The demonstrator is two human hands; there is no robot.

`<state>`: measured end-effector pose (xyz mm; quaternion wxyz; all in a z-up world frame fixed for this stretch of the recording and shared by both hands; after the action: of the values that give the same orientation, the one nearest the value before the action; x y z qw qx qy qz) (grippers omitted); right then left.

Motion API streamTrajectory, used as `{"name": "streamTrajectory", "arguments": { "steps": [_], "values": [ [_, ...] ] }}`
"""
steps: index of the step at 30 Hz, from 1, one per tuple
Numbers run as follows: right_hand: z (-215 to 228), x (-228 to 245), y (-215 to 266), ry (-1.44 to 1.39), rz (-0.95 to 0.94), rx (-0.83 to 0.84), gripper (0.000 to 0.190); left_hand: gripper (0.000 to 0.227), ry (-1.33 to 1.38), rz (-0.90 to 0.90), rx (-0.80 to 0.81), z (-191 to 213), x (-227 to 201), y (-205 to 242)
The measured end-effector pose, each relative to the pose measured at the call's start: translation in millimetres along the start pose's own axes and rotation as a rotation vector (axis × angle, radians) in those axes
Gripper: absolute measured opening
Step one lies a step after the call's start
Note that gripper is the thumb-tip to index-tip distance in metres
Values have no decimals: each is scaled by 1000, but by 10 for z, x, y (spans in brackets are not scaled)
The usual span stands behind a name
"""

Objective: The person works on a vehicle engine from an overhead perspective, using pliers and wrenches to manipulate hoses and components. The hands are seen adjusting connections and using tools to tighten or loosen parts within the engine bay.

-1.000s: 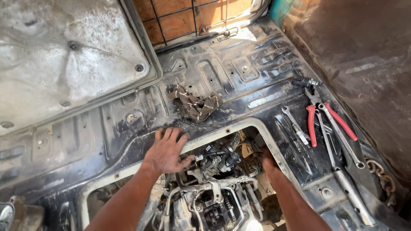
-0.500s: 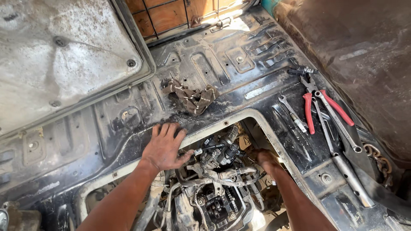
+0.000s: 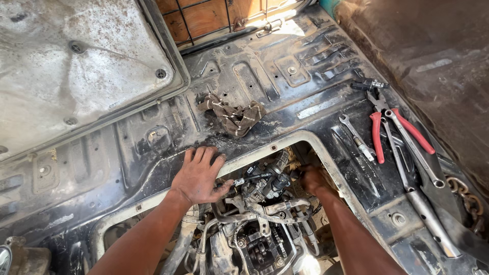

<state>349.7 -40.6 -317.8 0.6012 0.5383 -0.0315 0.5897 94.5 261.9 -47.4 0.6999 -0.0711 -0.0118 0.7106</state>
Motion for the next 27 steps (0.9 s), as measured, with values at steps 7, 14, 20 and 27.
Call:
{"name": "streamTrajectory", "arguments": {
  "steps": [7, 14, 20, 27],
  "values": [
    [14, 694, 579, -285, 182, 70, 45, 66, -28, 10, 27, -1, -9, -13],
    [82, 786, 1084, -124, -50, 124, 66, 68, -45, 10, 5, -11, -17, -18],
    [25, 958, 1087, 40, 97, 209, 68, 68, -55, 4, 5, 5, -16, -30],
    [43, 1056, 1195, 73, 169, 209, 70, 67, -58, -1, 2, 16, -29, -17]
  ]
}}
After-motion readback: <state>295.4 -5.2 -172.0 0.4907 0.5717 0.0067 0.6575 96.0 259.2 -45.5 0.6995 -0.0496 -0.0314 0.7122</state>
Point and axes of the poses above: each hand's wrist, its own y-axis away from the middle knuckle, its own z-axis out of the back of the hand, x = y × z, the point moved 5 cm from there along -y, towards the middle knuckle, and after that the axes turned 1 degree about -y, right-handed, at the moved point
